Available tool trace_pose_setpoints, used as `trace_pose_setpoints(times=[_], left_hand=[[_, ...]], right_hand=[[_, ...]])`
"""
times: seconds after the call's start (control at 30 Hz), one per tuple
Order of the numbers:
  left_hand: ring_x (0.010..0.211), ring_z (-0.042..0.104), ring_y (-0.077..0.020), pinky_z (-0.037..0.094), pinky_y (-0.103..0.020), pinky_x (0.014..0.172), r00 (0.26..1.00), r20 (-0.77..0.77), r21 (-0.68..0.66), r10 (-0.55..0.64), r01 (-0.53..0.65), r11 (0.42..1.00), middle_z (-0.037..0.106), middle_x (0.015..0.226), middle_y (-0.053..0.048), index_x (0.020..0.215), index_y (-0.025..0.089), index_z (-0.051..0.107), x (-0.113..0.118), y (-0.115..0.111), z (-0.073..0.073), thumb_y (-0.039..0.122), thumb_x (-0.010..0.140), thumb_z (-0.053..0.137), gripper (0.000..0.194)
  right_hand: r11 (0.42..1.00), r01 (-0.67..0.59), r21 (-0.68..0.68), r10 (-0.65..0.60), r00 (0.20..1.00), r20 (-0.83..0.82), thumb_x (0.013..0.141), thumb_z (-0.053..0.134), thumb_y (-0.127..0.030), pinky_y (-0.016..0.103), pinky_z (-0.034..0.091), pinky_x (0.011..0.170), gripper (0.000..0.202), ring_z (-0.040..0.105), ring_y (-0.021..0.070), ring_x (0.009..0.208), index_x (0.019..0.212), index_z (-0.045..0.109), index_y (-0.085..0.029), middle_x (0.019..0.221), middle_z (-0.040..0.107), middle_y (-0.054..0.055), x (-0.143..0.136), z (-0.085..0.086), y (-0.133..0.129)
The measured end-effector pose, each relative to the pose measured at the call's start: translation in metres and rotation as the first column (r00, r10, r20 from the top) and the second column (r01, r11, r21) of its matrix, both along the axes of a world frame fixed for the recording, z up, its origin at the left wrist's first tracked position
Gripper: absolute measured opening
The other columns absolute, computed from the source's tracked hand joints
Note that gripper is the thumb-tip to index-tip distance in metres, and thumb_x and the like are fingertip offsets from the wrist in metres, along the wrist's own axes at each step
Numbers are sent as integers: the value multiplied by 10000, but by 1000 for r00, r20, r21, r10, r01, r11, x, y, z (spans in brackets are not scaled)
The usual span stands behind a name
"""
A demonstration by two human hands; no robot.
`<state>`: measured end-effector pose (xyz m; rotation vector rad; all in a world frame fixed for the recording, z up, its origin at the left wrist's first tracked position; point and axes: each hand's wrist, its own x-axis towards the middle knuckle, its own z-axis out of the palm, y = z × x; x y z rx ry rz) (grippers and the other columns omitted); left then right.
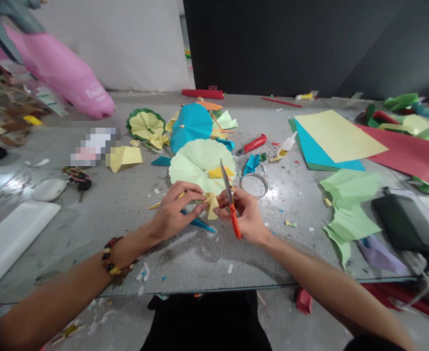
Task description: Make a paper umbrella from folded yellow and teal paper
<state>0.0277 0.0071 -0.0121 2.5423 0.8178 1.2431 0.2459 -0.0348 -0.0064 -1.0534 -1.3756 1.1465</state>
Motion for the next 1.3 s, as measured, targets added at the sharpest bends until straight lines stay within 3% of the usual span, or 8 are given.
trace_pose_setpoints(times=[0.33, 0.57, 0.73, 0.8, 0.97, 1.2, 1.3], left_hand=[[1030, 660, -183, 462, -343, 934, 1000, -2, -64, -31, 30, 997, 750, 1086, -38, 1074, 198, 613, 0, -2, 0, 202, 997, 605, 77], [969, 666, -176, 461, -333, 893, 1000, -1, -66, -16, 16, 998, 746, 1024, -30, 1073, 202, 617, -1, -2, 0, 208, 1006, 590, 73], [1027, 667, -203, 469, -363, 941, 998, -31, -112, -47, 44, 993, 729, 1066, -46, 1396, 214, 491, -2, -2, 2, 338, 1004, 630, 434], [1008, 660, -205, 482, -367, 938, 996, -55, -124, -68, 61, 990, 719, 1058, -49, 1449, 221, 452, -3, -2, 0, 354, 1012, 617, 486], [986, 656, -199, 524, -338, 885, 989, -96, -159, -115, 99, 982, 697, 1076, -65, 1307, 207, 568, -1, 0, -4, 335, 1034, 567, 302], [1119, 652, -190, 535, -322, 977, 997, 54, -177, -59, 68, 982, 668, 1156, -89, 1081, 191, 611, 2, -2, 0, 281, 1000, 621, 122], [957, 704, -165, 558, -274, 865, 998, 61, -214, -28, 40, 976, 725, 1023, -52, 1028, 195, 614, 2, -4, -1, 308, 997, 625, 118]], right_hand=[[1000, -14, 1, 14, 999, -29, 701, 904, -313, 316, 562, 728, 343, 661, 164, 772, 940, 671, -231, 859, 690, -10, 0, -2, 1], [1000, -5, 16, 5, 1000, -3, 702, 912, -289, 282, 504, 651, 317, 615, 143, 704, 850, 637, -230, 782, 640, -27, 0, 0, 0], [1000, -4, -10, 4, 1000, 0, 687, 923, -324, 288, 522, 665, 342, 637, 153, 729, 856, 643, -226, 808, 660, -15, 0, 0, -1], [1000, -2, -24, 2, 1000, 3, 685, 923, -344, 297, 542, 684, 354, 660, 165, 760, 888, 658, -228, 840, 682, -4, 0, 0, -1], [999, -14, -50, 13, 1000, -13, 691, 917, -349, 288, 555, 690, 364, 655, 152, 739, 915, 658, -224, 848, 694, -4, -4, -2, -1], [998, 8, -61, -10, 999, -42, 682, 923, -341, 259, 521, 670, 359, 622, 136, 740, 880, 648, -221, 857, 661, -14, -7, -3, 1], [999, -6, -35, 5, 999, -34, 670, 933, -350, 268, 519, 688, 373, 612, 143, 758, 876, 648, -225, 854, 649, -11, -5, -5, 1]])
